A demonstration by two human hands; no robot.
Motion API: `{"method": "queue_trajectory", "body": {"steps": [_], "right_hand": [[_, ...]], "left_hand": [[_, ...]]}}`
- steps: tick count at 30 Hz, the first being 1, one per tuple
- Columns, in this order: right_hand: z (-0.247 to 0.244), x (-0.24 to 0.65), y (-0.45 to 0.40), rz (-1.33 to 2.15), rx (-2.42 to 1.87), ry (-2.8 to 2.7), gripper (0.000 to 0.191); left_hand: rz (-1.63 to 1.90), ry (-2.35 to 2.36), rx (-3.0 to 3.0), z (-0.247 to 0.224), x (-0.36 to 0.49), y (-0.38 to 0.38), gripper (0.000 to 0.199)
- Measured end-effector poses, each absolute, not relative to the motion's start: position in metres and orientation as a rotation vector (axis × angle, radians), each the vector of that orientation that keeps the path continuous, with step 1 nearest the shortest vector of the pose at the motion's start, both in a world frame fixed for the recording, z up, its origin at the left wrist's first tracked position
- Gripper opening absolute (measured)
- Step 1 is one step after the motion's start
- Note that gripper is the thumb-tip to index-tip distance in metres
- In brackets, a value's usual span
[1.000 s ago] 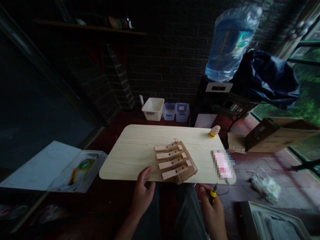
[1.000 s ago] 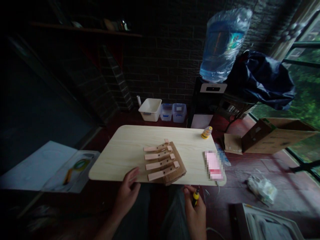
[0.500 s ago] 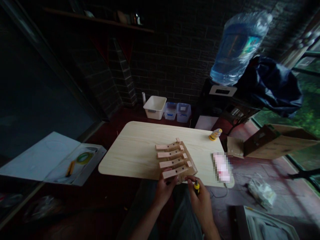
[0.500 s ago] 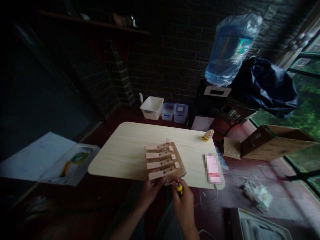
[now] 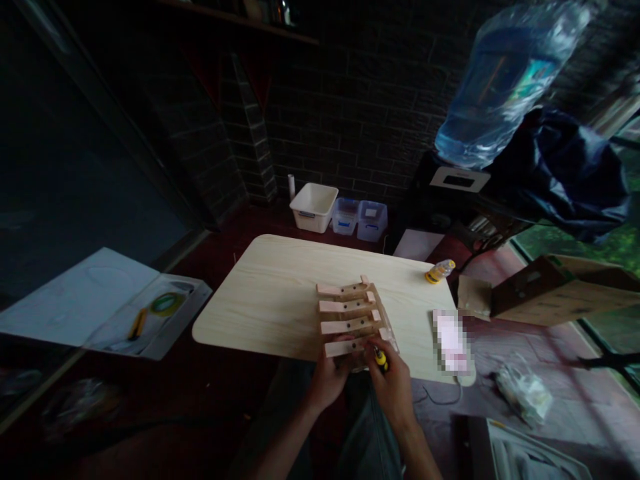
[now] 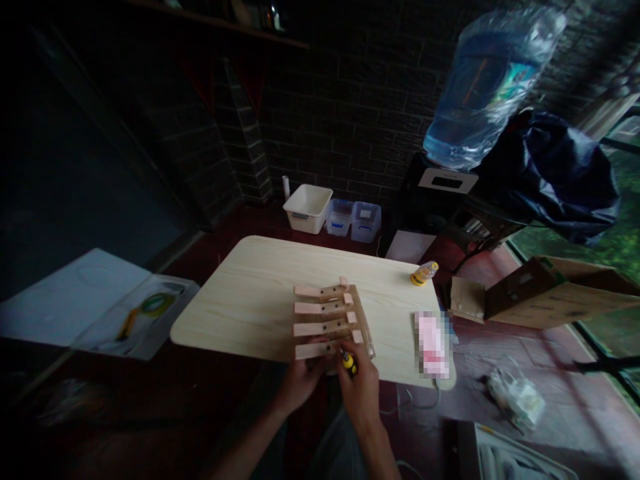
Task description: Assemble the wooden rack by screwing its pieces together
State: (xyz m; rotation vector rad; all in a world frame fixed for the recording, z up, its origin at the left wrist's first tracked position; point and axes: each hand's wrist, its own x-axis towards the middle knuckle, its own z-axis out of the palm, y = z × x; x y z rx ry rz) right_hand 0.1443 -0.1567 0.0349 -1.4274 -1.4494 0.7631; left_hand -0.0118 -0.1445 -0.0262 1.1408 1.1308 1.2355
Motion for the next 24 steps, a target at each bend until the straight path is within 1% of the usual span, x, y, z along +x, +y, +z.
{"method": "queue_trajectory", "body": {"steps": [8,17,24], "right_hand": [[0.021,0.127,-0.157,0.663,-1.520,-1.473,0.028],[0.015,0.113,-0.155,0.569,-1.559,-1.515,0.028],[0.010,0.116,-0.156,0.562,-1.567,-1.496,0.031]], "left_hand": [[1.132,1.049,1.221,-0.019,-0.032,-0.131,0.048],[1.168,1.063,1.227,-0.018,-0.035,-0.133,0.044],[1.158,0.998,1.193,-0.022,-0.041,-0.138,0.052]]}}
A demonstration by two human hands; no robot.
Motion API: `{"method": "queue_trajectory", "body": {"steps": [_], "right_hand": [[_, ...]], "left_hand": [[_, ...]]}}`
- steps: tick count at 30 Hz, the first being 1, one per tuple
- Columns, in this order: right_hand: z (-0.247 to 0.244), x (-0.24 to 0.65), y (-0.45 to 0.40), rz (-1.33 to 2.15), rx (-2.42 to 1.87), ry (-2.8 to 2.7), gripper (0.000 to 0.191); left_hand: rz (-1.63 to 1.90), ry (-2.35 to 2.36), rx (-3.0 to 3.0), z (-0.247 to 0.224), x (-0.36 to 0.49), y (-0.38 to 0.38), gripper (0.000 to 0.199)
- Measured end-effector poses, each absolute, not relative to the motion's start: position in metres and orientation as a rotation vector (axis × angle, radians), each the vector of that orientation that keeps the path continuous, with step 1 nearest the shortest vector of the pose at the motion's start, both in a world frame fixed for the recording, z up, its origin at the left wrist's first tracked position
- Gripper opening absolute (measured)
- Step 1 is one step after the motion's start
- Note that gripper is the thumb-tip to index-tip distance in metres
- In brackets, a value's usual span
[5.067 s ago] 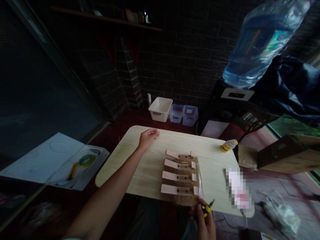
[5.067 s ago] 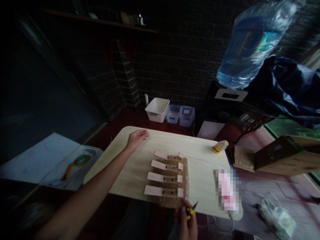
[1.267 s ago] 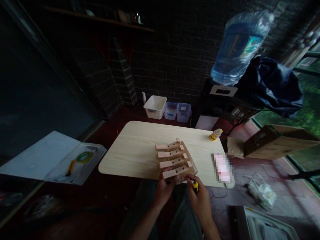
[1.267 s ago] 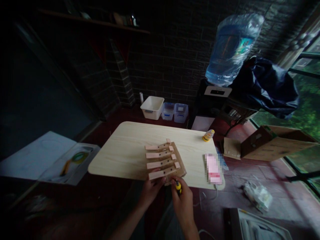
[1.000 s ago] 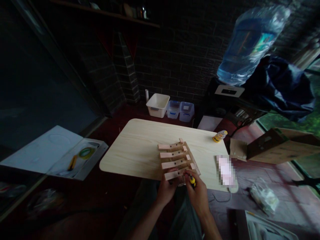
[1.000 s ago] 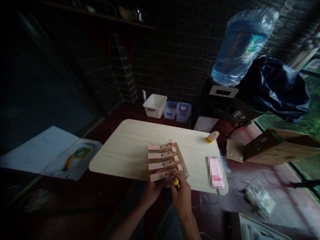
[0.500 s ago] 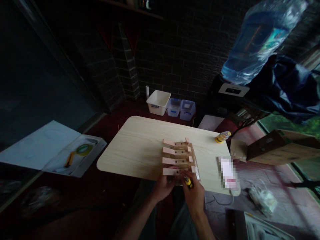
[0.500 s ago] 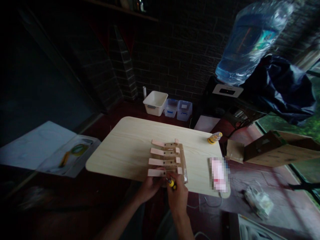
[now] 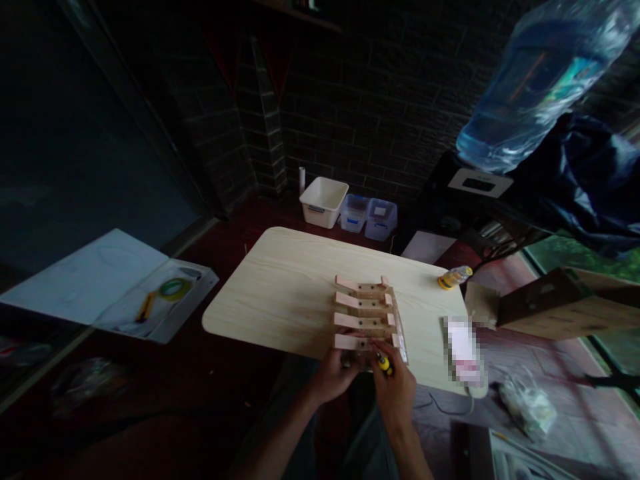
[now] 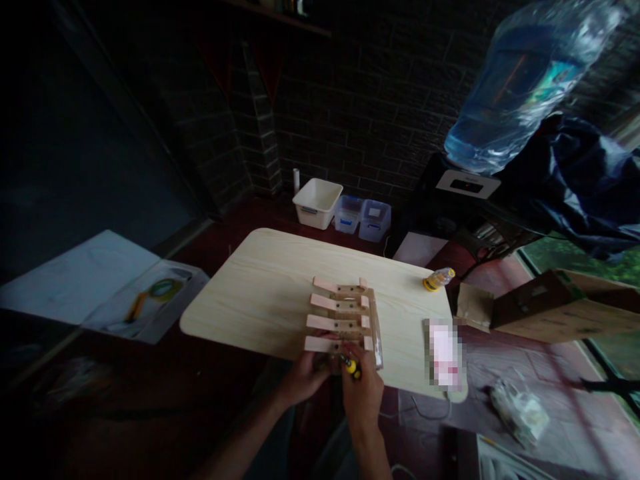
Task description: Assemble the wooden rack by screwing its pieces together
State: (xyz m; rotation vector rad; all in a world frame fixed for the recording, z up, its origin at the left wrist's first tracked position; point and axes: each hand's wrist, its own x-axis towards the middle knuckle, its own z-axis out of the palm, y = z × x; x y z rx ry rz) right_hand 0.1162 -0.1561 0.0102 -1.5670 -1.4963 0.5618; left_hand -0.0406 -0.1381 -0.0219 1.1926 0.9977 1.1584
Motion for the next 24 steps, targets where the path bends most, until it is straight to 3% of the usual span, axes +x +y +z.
{"method": "queue_trajectory", "body": {"steps": [10,24], "right_hand": [[0.004,0.117,-0.160,0.522,-1.583,-1.466,0.030],[0.026,0.132,-0.184,0.123,-1.699,-1.155,0.044]], "left_hand": [[1.218,1.054,1.208,-0.033,-0.039,-0.137,0.049],[1.199,1.163,1.267,-0.028,-0.041,-0.139,0.041]]}}
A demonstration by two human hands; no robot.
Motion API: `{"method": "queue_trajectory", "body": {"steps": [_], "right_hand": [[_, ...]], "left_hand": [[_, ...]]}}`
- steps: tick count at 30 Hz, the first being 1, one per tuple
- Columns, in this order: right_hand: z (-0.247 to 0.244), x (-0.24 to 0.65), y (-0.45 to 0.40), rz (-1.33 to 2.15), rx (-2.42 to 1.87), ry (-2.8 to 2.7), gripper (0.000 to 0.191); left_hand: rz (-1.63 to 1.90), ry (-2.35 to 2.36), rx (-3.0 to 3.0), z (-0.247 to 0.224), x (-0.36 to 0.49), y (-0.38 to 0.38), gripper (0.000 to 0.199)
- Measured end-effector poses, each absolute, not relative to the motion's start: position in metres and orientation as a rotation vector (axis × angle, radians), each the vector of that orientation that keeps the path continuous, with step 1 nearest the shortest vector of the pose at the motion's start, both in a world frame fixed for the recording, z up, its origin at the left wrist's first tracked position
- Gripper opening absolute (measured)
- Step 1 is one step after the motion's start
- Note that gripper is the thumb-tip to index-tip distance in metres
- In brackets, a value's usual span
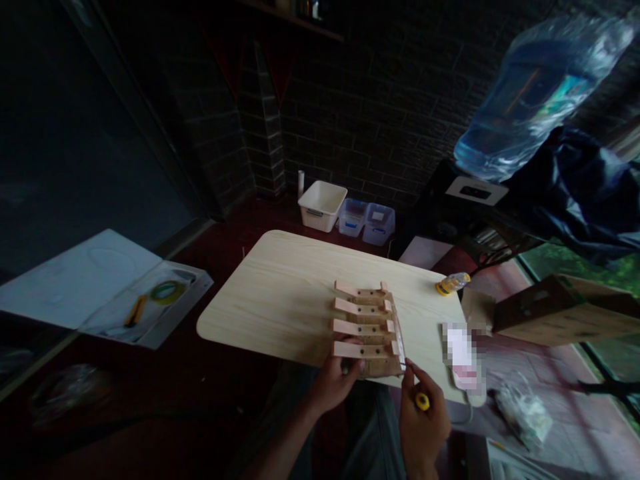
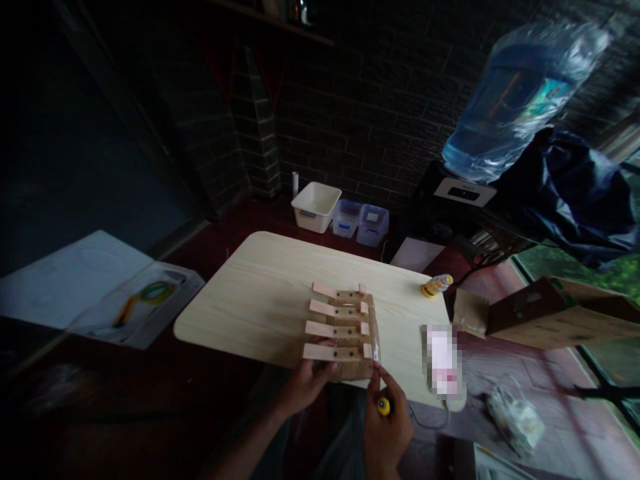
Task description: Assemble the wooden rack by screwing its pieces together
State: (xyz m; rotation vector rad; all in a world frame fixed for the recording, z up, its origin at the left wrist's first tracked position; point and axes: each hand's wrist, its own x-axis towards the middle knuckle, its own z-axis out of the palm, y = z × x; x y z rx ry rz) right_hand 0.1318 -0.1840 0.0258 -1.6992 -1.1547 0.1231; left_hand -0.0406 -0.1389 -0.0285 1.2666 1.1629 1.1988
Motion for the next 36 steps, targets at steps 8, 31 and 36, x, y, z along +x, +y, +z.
{"method": "queue_trajectory", "body": {"steps": [8,31,36], "right_hand": [[0.007,0.126,-0.179,0.255,-1.662,-1.392,0.035],[-0.009,0.120,-0.147,0.281,-1.337,-1.957,0.043],[-0.007,0.122,-0.147,0.308,-1.345,-1.987,0.049]], "left_hand": [[1.192,1.140,1.250,-0.027,-0.040,-0.140,0.045],[1.202,1.116,1.327,-0.037,-0.040,-0.142,0.038],[1.205,1.150,1.350,-0.043,-0.039,-0.144,0.045]]}}
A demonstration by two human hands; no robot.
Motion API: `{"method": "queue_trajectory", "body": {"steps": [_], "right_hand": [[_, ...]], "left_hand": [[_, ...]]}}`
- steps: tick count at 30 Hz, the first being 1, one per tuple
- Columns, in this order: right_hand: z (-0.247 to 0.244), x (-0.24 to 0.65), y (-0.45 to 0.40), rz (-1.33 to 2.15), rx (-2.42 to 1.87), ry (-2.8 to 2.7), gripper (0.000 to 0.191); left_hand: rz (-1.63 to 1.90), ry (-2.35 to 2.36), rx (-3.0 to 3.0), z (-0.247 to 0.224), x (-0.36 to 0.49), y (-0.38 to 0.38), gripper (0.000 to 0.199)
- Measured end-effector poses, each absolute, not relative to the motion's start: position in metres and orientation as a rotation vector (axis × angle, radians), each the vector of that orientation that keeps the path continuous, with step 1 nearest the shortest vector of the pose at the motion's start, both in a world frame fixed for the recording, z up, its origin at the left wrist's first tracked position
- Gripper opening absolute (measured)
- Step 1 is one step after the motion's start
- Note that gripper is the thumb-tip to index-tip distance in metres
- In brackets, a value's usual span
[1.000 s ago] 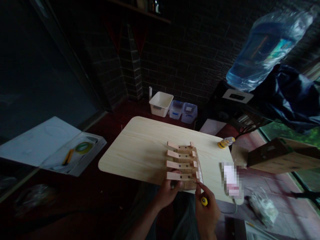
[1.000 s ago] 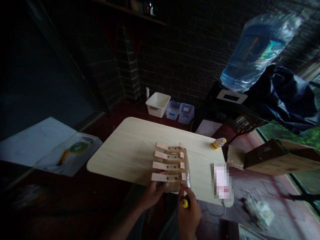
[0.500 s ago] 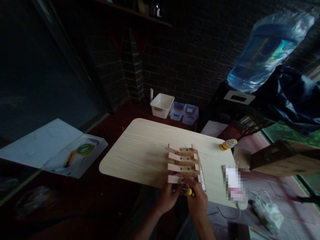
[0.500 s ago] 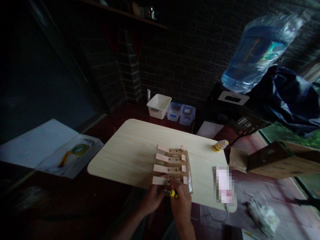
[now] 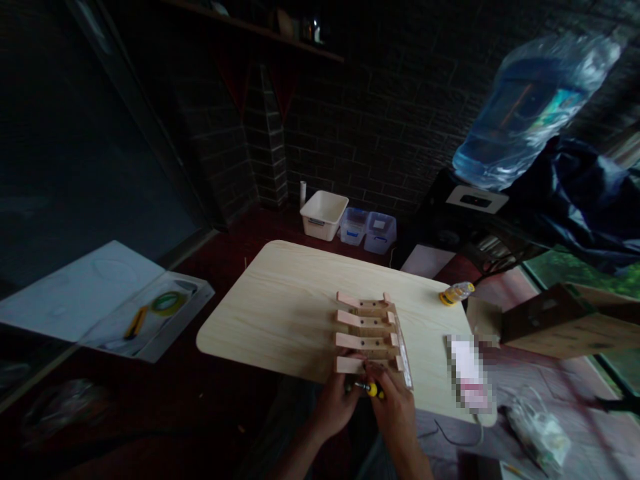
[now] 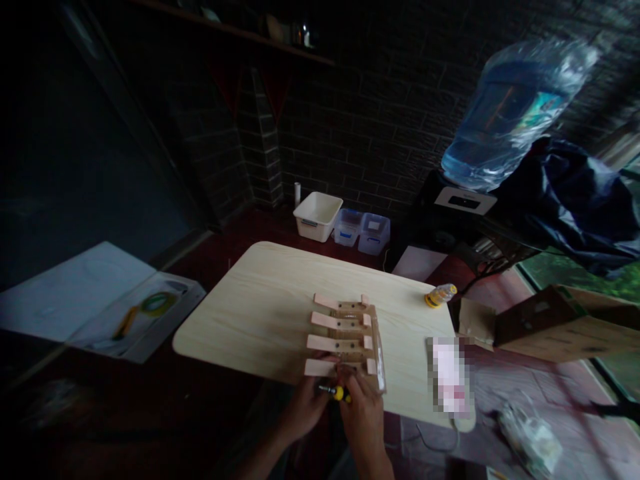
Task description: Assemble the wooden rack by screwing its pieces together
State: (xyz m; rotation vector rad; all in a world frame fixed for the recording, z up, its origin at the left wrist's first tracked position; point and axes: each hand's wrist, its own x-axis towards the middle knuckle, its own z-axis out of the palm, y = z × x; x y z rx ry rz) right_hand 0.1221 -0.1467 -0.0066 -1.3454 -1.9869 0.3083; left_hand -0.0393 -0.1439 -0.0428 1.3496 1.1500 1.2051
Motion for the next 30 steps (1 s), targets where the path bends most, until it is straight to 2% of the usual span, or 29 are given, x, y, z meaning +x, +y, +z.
{"method": "queue_trajectory", "body": {"steps": [15,30], "right_hand": [[-0.002,0.120,-0.142,0.344,-1.444,-1.923,0.045],[0.009,0.128,-0.133,0.412,-1.330,-2.076,0.050]], "left_hand": [[1.225,1.198,1.380,-0.043,-0.037,-0.143,0.043],[1.214,1.206,1.415,-0.044,-0.034,-0.145,0.041]]}}
